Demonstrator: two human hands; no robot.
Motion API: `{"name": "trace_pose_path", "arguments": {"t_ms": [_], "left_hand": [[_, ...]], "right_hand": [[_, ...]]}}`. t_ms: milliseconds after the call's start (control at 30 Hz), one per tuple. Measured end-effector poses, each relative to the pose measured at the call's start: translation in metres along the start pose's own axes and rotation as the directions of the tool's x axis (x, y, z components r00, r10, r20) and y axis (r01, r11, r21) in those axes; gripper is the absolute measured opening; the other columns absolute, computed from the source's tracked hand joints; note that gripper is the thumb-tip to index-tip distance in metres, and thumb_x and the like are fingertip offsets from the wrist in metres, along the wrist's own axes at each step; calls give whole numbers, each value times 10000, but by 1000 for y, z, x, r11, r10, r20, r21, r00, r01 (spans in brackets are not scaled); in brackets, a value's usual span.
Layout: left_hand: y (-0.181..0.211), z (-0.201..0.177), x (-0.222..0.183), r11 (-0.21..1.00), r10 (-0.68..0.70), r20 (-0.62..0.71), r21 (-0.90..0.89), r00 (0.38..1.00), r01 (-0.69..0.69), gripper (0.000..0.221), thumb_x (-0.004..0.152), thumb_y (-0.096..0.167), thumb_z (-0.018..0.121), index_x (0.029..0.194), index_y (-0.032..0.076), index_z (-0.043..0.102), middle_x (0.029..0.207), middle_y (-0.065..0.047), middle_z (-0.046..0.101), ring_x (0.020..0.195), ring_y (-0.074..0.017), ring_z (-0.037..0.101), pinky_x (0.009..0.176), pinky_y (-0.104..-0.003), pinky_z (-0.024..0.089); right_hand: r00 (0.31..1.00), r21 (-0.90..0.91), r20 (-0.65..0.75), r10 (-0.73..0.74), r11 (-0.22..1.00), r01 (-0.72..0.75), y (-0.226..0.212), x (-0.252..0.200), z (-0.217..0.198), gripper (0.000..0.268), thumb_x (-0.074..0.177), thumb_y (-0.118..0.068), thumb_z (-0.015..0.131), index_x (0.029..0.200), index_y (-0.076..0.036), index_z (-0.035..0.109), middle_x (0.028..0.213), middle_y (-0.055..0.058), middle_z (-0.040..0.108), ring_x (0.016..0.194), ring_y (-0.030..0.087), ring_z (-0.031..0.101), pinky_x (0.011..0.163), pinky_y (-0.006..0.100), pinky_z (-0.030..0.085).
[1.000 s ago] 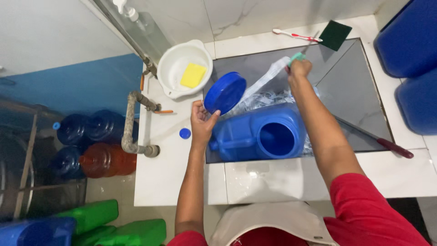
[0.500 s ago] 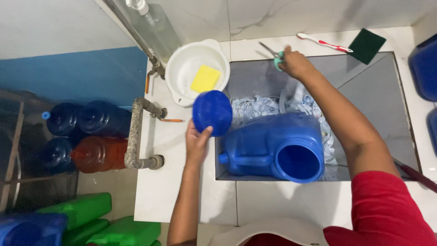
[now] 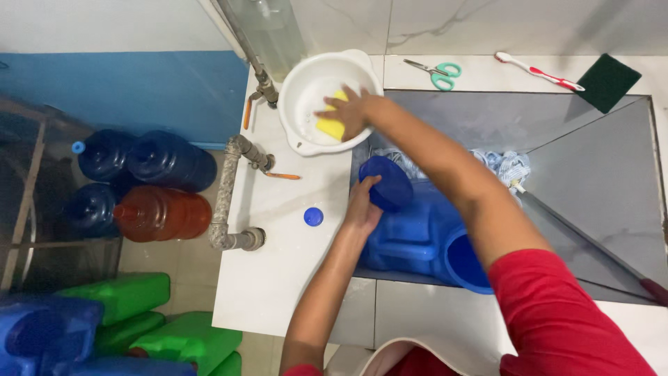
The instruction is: The person picks up a blue plastic jug and places it into a large metal sink. They use shears to cut a plastic seal from the opening, scrub the exterior and interior of the jug with a soapy sponge, and rinse it thoroughly with water from a tap.
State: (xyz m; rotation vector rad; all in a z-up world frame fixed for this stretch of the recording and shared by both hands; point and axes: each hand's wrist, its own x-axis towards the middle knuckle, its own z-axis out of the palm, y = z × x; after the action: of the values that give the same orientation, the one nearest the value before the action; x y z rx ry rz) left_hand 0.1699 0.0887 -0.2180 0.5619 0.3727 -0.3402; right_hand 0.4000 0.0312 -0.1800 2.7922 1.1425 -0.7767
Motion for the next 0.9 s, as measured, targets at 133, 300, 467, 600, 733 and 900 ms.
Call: {"name": "trace_pose_path", "arguments": {"t_ms": [133,300,467,600,733,900], "left_hand": [[5,4,4,998,-37,52,-57,998,40,381,936,169,616,1299,58,573,1217,-102,675,1143,-260,666,1033,-463,527],[14,14,16,992,-65,141,-98,988,79,493,937,282,604,1373,60,542,1336,-125,640,1218,-268,639,1061,-468,498],[-7,42,31,974,-75,312,-179,947,136,630,1090,514,479,1478,18,493,1415,-143,579,1297,-271,585,1117,-449,466],[-22,58,31,956,-169,344,-172,924,239,618,1038,583,362,1477,168,494,1465,-35,577,1323,-208,570,1110,-440,446],[-14,58,32,996,-5,444,-77,896,43,646,1116,562,375,1507,59,483,1474,-121,575,1363,-267,552,1186,-475,428],[-16,59,35,975,-192,310,-51,931,217,578,1060,542,370,1493,175,481,1469,-54,574,1344,-237,550,1137,-454,428]], "right_hand": [[987,283,-139,80,958,-37,-26,-8,-13,827,754,-303,723,1536,-267,458,1554,129,379,1318,480,431,1121,515,390],[816,649,-576,53,637,417,-8,-141,-50,625,792,-199,606,1391,-36,533,1413,205,502,1324,372,513,1091,431,478],[586,237,-797,145,968,83,-55,-227,23,707,809,-402,820,1312,19,556,1390,295,483,1257,498,449,1053,552,352],[597,289,-774,209,956,40,-38,-230,69,453,831,-190,712,1246,-53,594,1399,234,535,1303,483,478,1109,542,393],[501,443,-753,426,892,-93,-25,-224,81,433,909,-67,614,1321,28,521,1278,273,514,1176,480,477,1041,567,408],[399,244,-896,195,967,74,-37,-227,75,479,824,-64,600,1275,49,485,1220,292,496,1137,485,466,1006,583,391]]}}
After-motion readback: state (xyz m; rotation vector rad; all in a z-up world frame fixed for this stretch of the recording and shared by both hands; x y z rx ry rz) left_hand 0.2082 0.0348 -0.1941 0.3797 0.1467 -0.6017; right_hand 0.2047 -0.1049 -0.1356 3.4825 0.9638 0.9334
